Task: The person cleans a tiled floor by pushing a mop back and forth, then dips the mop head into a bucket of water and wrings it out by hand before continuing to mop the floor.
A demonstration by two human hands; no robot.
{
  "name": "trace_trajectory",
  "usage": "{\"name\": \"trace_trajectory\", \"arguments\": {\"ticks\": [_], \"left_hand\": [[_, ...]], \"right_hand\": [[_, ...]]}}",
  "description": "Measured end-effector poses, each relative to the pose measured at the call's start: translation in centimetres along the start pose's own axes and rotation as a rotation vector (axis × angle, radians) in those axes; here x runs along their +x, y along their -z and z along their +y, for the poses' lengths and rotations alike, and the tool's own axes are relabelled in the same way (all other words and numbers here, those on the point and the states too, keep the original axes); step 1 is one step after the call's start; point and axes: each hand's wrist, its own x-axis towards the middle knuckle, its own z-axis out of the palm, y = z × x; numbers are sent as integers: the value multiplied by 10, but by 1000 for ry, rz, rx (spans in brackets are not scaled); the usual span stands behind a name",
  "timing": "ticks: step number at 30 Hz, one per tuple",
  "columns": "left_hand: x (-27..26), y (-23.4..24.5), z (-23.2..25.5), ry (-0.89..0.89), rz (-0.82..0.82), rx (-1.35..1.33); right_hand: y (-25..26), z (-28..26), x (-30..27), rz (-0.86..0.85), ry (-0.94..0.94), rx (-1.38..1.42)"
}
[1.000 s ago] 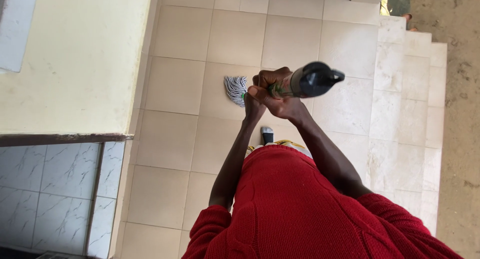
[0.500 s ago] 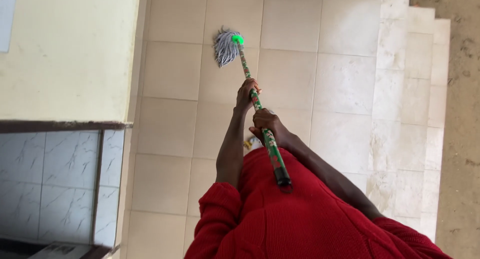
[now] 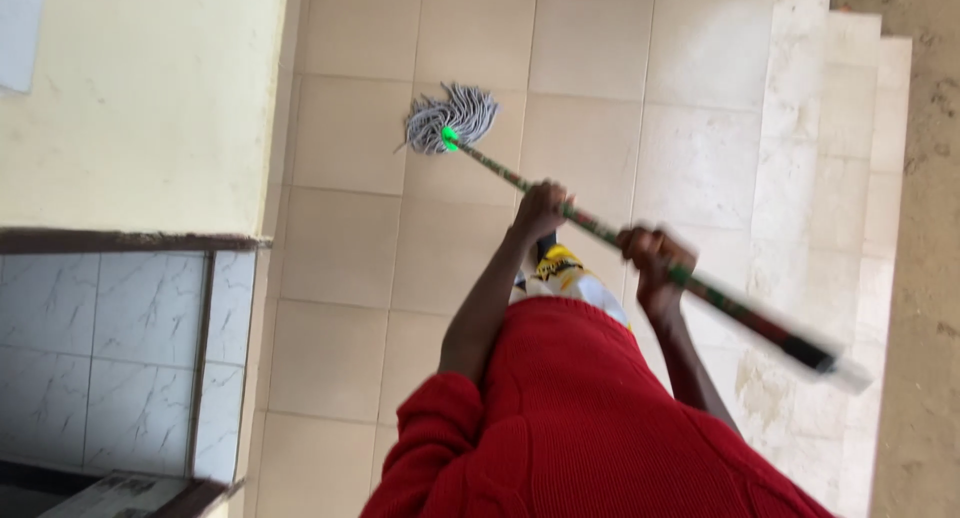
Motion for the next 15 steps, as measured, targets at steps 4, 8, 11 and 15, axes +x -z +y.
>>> {"name": "trace_trajectory", "arguments": {"ticks": [4,8,11,15], "left_hand": [[-42,19,-54,-10,299,-39],[-37,52,-80,-24,424,268],[-30,77,-87,0,446,158],[-13,91,-38,61,235,-28]], "right_hand": [[-40,39,-38,-334,-196,-82],[-80,68,5,-370,-209,-34],[-105,51,35,-454,-120,-57],[-74,-16,55,-556,-43,-87]]}}
